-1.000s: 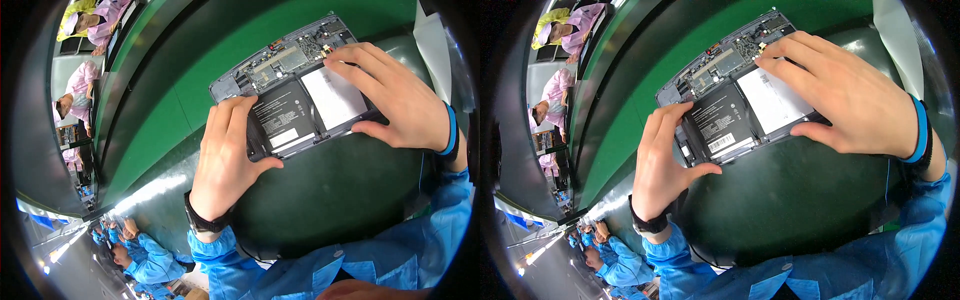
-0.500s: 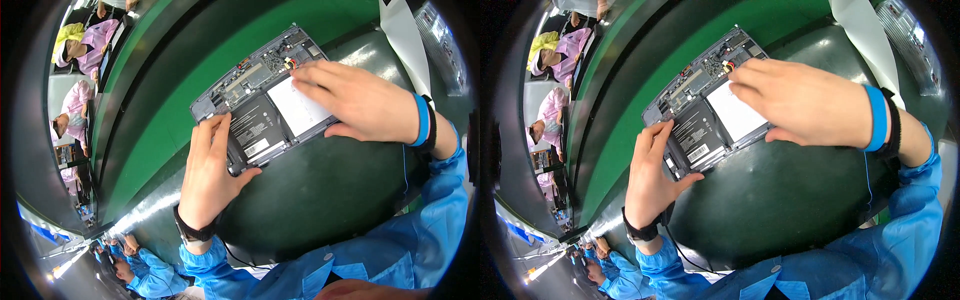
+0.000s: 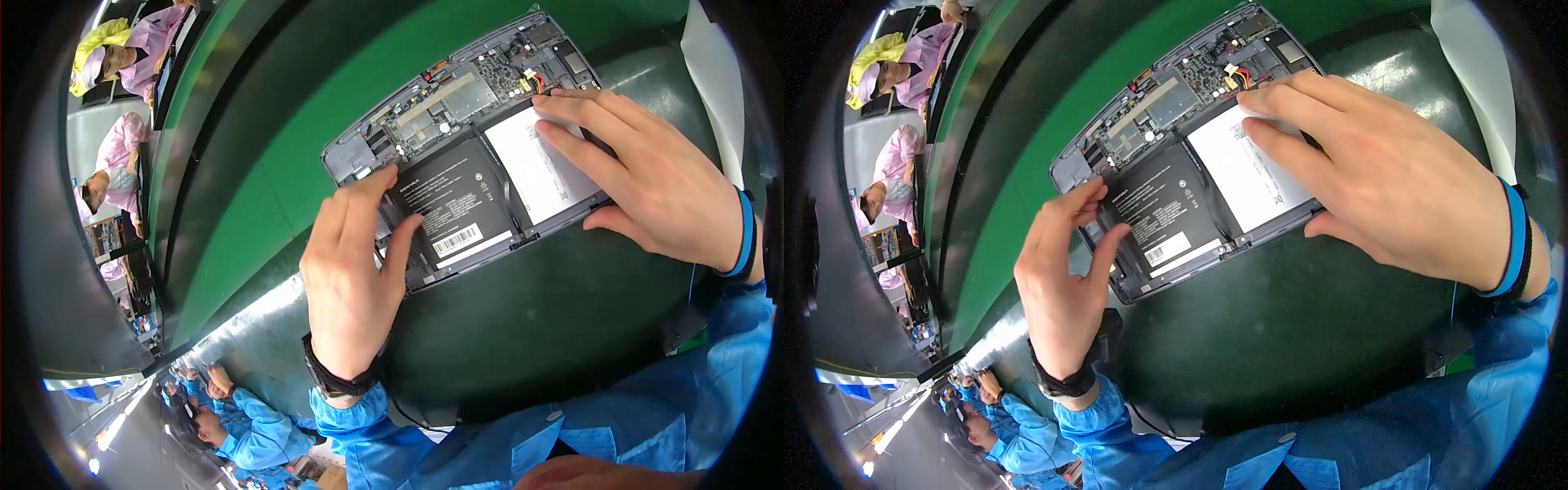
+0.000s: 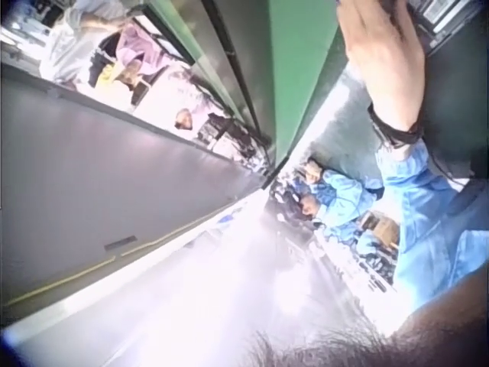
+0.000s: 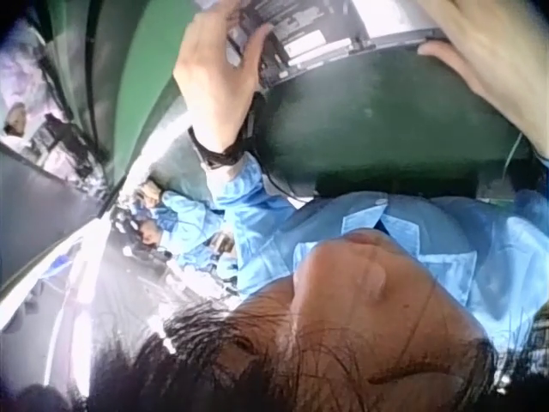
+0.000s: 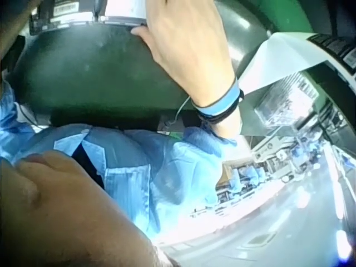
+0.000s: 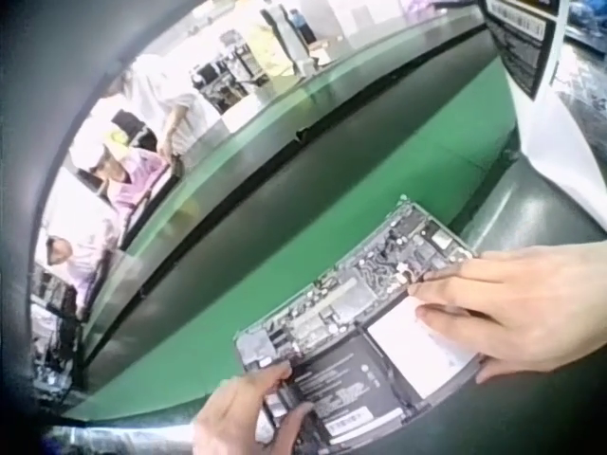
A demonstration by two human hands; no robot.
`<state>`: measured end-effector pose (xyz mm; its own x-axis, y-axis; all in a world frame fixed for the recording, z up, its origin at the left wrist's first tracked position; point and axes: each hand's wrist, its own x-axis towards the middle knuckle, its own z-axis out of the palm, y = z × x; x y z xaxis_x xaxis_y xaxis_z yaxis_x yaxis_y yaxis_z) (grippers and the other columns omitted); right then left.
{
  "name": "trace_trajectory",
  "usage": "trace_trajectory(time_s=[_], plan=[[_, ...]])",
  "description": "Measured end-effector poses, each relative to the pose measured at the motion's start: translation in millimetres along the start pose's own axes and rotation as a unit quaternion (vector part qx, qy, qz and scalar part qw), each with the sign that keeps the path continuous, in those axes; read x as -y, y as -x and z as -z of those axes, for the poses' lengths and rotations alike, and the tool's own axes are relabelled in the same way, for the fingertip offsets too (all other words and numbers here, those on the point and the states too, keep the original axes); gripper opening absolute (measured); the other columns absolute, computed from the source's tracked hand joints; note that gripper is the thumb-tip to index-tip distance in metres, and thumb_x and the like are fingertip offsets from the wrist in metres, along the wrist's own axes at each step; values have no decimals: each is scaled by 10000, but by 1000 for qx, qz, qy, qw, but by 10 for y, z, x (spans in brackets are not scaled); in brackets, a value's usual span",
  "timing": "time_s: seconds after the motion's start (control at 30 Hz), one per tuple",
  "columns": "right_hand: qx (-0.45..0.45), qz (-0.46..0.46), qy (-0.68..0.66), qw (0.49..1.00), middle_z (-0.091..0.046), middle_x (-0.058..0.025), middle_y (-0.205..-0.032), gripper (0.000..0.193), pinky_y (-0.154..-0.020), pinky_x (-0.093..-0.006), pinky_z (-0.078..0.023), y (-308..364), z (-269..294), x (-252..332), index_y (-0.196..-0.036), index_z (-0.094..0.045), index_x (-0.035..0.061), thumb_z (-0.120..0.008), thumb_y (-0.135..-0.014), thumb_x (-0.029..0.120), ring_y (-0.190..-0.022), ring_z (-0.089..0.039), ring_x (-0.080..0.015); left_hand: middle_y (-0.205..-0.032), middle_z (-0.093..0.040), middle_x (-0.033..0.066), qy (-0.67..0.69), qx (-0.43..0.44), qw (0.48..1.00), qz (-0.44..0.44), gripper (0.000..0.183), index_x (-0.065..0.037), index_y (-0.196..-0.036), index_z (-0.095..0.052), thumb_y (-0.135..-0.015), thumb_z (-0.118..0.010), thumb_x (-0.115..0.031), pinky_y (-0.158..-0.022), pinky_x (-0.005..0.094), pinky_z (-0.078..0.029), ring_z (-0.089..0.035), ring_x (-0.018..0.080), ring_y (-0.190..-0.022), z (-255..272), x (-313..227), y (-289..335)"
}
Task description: Applying a barcode label to a device battery and installing it into a tablet chassis, including connecting internal cables.
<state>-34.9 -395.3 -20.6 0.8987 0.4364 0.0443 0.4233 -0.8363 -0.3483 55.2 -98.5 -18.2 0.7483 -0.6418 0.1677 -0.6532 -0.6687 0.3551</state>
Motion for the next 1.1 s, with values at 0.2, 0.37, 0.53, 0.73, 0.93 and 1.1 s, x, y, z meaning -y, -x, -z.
trace_trajectory(time_s=[0.2,0.37,0.53,0.73,0.93,1.1], plan=[[12,1,-13,1000,-494,-221,-1518,926,-1115,-504,-497,-93,-2,7,-1407,-543,-66,-914,-571,79,-1372,-532,-433,-940,-666,129,62,24,996,59,304,9,-1093,-677,-818,-771,96,-765,380,-558,-673,274,-856,-25,155,-224],[11,2,-12,1000,-523,-234,-1484,921,-1095,-500,-509,-104,88,33,-1387,-554,-81,-916,-561,110,-1350,-552,-431,-907,-655,151,67,15,996,64,233,9,-1064,-668,-855,-710,104,-760,416,-544,-667,315,-850,-67,148,-299],[8,28,-20,999,-520,-250,-1482,873,-1080,-479,-500,-52,45,37,-1386,-568,-80,-926,-639,196,-1300,-579,-408,-954,-643,184,1,-8,999,34,162,7,-1046,-656,-907,-641,90,-773,471,-507,-638,382,-878,-82,36,-180],[-31,78,16,996,-590,-199,-1238,612,-1014,-424,-513,-64,53,-25,-1166,-615,-105,-897,-732,223,-1166,-585,-331,-1109,-692,140,29,-22,998,51,390,-1,-1183,-681,-823,-830,-4,-841,383,-534,-656,289,-960,-30,6,5],[-68,75,-44,994,-618,-182,-1176,497,-981,-434,-535,-58,179,-149,-1090,-630,-67,-885,-775,220,-1137,-613,-350,-1548,-513,243,-48,-99,989,95,617,3,-1415,-585,-879,-845,-157,-1176,487,-396,-476,415,-1429,-183,329,408],[-78,-67,-9,995,-661,-221,-1193,507,-974,-463,-532,-61,228,-335,-1228,-641,-72,-796,-879,263,-1116,-634,-413,-1643,-400,285,12,-17,993,120,589,55,-1486,-534,-1026,-693,-277,-1263,525,-272,-339,447,-1545,-278,485,537]])
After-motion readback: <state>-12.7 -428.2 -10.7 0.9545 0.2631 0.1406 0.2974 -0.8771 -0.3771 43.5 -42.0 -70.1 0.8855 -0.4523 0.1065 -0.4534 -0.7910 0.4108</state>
